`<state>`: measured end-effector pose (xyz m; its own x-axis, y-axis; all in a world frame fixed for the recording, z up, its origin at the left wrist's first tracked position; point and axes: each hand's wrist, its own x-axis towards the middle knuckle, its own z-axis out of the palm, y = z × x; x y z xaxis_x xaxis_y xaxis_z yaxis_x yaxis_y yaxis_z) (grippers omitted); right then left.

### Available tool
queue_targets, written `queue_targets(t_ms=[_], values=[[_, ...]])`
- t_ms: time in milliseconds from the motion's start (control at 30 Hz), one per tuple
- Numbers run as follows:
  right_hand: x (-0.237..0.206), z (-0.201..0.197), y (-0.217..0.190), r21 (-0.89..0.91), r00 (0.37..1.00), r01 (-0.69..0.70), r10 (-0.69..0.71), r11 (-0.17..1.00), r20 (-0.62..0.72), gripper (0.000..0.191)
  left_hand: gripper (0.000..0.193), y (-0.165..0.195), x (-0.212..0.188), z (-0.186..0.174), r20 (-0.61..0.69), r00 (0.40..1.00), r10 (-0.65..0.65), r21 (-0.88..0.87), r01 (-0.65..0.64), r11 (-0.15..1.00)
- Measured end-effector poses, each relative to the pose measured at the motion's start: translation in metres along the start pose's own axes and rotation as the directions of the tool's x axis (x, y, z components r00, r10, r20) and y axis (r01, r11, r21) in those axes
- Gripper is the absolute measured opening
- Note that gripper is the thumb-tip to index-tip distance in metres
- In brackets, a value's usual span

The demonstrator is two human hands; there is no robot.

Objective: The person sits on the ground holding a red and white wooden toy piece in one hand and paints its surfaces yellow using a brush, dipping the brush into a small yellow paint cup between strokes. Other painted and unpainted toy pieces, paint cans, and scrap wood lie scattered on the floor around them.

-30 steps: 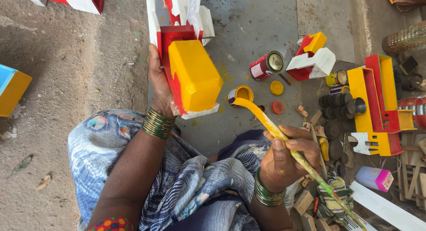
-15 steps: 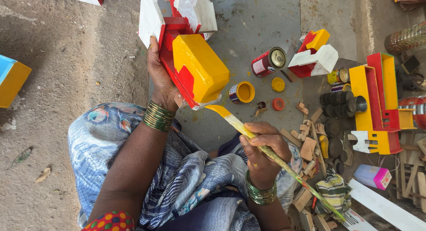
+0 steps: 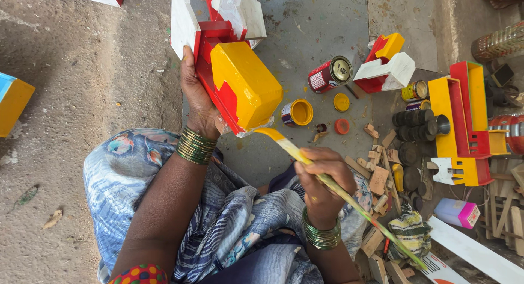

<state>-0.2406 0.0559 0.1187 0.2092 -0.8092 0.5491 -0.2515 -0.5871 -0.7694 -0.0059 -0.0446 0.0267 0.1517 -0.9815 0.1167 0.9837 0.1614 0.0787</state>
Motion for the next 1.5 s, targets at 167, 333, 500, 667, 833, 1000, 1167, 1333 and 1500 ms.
queue_targets(t_ms=[167,333,500,667,833,1000,1167,1333,1500], values=[[0.002,0.003,-0.004,0.0,0.996,0.071,-0.071,0.997,0.056,0.023,0.077,-0.001,0.0,-0.001,-0.019,1.0,0.003,-0.023,-0.003,1.0],[0.011,0.003,-0.002,-0.086,0.992,0.071,-0.061,0.994,0.111,0.024,0.077,0.0,-0.001,0.0,-0.027,0.999,0.031,0.016,-0.03,0.999],[0.011,-0.006,-0.013,-0.098,0.997,0.082,-0.081,0.992,0.017,0.024,0.077,0.001,-0.001,0.004,-0.047,0.997,0.058,0.044,-0.055,0.997],[0.013,0.0,-0.01,-0.048,0.987,0.13,-0.125,0.99,0.103,0.024,0.08,0.002,-0.003,0.007,-0.028,0.999,-0.021,-0.042,0.02,0.999],[0.018,-0.008,0.006,-0.237,0.995,0.093,-0.08,0.967,0.064,0.021,0.082,0.002,-0.004,0.005,0.006,1.0,-0.01,0.035,0.009,0.999],[0.013,-0.041,0.023,-0.135,0.985,-0.114,0.094,0.984,-0.147,0.019,0.073,0.004,-0.002,0.006,-0.05,0.999,0.005,-0.041,-0.008,0.999],[0.03,-0.066,0.084,0.035,0.942,-0.261,0.262,0.965,-0.211,0.02,0.069,0.01,-0.005,0.014,-0.017,0.999,0.046,0.027,-0.046,0.999],[0.041,-0.069,0.136,-0.393,0.972,-0.232,0.205,0.89,-0.11,0.013,0.069,0.02,-0.019,0.022,-0.087,0.993,0.074,0.094,-0.065,0.993],[0.038,-0.047,0.138,-0.52,0.977,-0.209,0.193,0.828,-0.085,0.013,0.068,0.033,-0.031,0.019,-0.073,0.991,0.108,0.143,-0.097,0.985]])
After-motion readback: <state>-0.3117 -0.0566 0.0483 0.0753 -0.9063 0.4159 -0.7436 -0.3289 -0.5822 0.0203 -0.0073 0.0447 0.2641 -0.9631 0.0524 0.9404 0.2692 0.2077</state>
